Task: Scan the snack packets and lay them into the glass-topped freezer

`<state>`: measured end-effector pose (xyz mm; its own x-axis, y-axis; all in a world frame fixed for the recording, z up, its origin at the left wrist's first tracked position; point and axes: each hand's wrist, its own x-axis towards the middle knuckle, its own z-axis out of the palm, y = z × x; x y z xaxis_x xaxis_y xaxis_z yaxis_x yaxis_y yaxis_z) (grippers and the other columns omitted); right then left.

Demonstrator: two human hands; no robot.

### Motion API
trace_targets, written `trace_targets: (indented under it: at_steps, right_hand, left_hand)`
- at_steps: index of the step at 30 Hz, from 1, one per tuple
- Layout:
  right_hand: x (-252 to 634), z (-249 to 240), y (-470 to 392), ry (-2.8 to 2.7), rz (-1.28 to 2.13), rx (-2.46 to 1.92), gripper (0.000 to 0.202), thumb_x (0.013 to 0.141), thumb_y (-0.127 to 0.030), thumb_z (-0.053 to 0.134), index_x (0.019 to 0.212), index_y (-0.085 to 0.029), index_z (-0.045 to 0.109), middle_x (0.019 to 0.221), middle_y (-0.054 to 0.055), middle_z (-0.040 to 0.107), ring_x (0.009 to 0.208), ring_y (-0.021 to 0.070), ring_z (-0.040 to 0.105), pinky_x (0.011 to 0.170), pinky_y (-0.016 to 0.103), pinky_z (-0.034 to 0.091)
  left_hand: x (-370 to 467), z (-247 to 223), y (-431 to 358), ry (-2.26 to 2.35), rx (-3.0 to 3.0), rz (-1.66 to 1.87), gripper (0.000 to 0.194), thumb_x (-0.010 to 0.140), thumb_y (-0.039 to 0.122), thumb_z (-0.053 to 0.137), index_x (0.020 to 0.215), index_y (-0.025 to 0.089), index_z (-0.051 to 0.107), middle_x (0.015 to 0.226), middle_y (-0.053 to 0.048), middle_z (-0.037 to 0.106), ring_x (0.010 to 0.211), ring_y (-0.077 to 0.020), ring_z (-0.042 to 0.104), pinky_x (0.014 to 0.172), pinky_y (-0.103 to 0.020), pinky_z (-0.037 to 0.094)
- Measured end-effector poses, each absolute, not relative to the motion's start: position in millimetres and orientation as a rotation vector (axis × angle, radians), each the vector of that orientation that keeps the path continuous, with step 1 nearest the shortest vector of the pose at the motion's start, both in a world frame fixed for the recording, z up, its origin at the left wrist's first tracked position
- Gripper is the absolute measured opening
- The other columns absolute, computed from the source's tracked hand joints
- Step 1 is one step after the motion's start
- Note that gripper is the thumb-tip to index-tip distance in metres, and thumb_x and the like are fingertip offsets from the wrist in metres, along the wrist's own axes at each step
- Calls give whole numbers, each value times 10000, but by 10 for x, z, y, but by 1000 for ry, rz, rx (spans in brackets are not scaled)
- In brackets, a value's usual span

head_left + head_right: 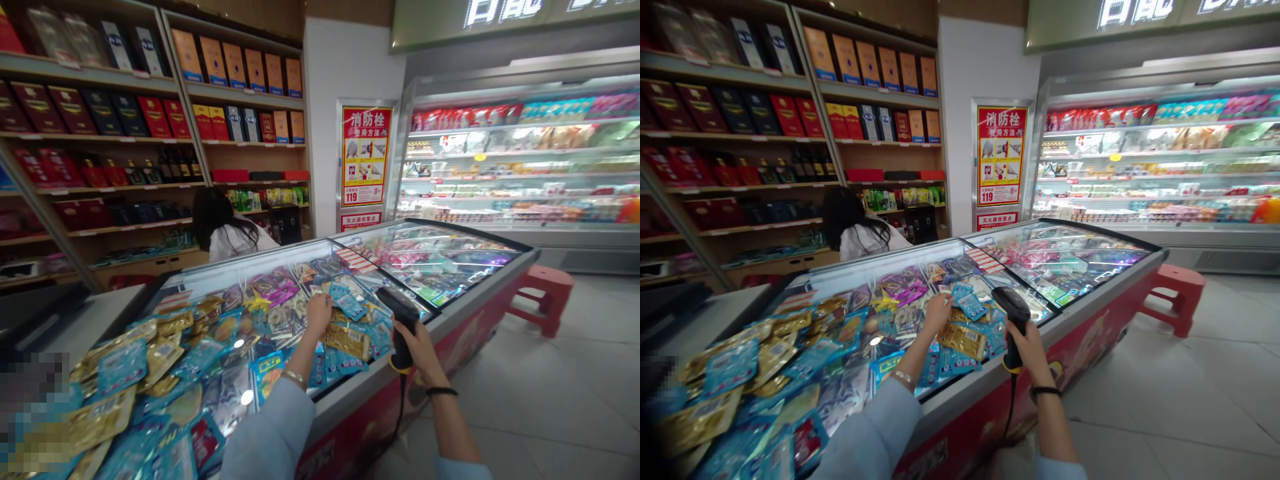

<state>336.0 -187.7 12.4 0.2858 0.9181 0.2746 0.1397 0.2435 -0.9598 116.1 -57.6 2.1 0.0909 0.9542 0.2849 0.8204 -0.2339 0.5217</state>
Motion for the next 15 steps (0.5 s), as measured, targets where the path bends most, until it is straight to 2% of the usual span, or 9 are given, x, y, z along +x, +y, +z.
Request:
trace_targets:
  at_steps: [7, 11, 15]
  right_hand:
    - [3452, 57, -1488, -985, 925, -1051, 279, 690, -456, 644, 657, -193, 555, 470, -3, 559, 394, 154, 500, 416, 277, 391]
    - [3436, 93, -1444, -980, 939, -1061, 270, 680, -443, 653, 682, -189, 560, 483, -5, 567, 398, 150, 503, 411, 270, 388]
    - [3378, 133, -1595, -1031, 926, -1070, 272, 690, -447, 663, 677, -190, 576, 495, -4, 568, 405, 147, 500, 420, 274, 397]
  left_hand:
    - [1260, -12, -575, 1889, 2173, 784, 317, 850, 451, 563, 939, 173, 687, 1080, -121, 639, 1108, -283, 537, 951, -370, 392]
    - [1222, -20, -562, 1832, 2139, 909, 201, 837, 367, 590, 865, 177, 649, 1028, -102, 654, 1070, -265, 563, 936, -372, 402]
    - [1040, -10, -480, 1623, 1833, 1190, 87, 865, 255, 510, 894, 198, 569, 827, -39, 660, 786, -179, 636, 773, -306, 460]
